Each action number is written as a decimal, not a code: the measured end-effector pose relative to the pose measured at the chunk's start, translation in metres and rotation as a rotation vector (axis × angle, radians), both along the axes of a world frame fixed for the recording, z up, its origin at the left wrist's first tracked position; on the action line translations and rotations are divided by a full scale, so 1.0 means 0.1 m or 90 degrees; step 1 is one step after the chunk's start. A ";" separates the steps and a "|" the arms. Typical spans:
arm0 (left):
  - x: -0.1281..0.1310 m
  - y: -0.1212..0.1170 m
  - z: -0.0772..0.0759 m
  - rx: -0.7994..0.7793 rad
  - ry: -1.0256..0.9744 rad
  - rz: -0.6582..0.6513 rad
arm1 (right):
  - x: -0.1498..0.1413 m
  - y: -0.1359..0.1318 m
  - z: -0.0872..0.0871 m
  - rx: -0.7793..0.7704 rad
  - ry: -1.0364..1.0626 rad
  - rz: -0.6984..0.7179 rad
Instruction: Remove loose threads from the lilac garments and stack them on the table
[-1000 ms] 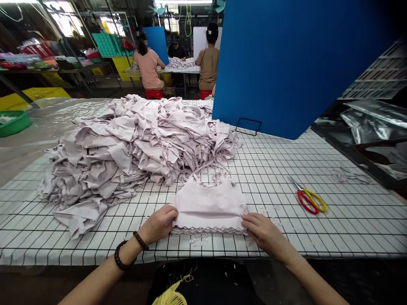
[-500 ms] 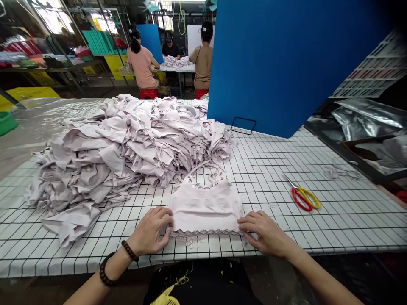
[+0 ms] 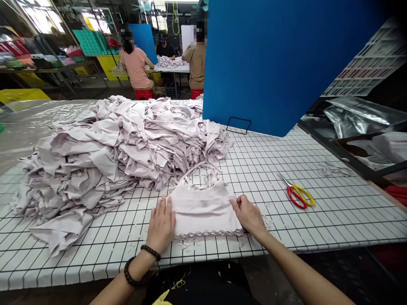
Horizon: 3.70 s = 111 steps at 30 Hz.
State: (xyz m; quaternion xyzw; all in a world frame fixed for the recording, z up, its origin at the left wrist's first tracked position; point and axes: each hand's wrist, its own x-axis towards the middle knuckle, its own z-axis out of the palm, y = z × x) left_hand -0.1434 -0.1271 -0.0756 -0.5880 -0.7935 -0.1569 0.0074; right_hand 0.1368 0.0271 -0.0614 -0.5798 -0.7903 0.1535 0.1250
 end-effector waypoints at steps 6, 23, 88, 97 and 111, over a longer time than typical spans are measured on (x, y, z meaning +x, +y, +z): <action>-0.14 -0.10 -0.01 0.031 -0.121 0.007 | 0.13 0.00 0.05 -0.005 0.000 0.007; 0.67 0.28 0.50 0.049 -0.193 -0.322 | -0.18 0.11 0.42 0.001 0.171 0.166; 0.96 1.11 0.49 -0.153 -1.177 -0.129 | -0.53 0.64 0.98 -0.315 0.226 0.591; 1.02 1.08 0.33 -0.163 -1.086 -0.089 | -0.51 0.91 0.86 -0.412 0.105 0.569; 1.02 1.02 0.29 -0.048 -0.542 -0.101 | -0.37 1.07 0.66 -0.465 0.076 0.487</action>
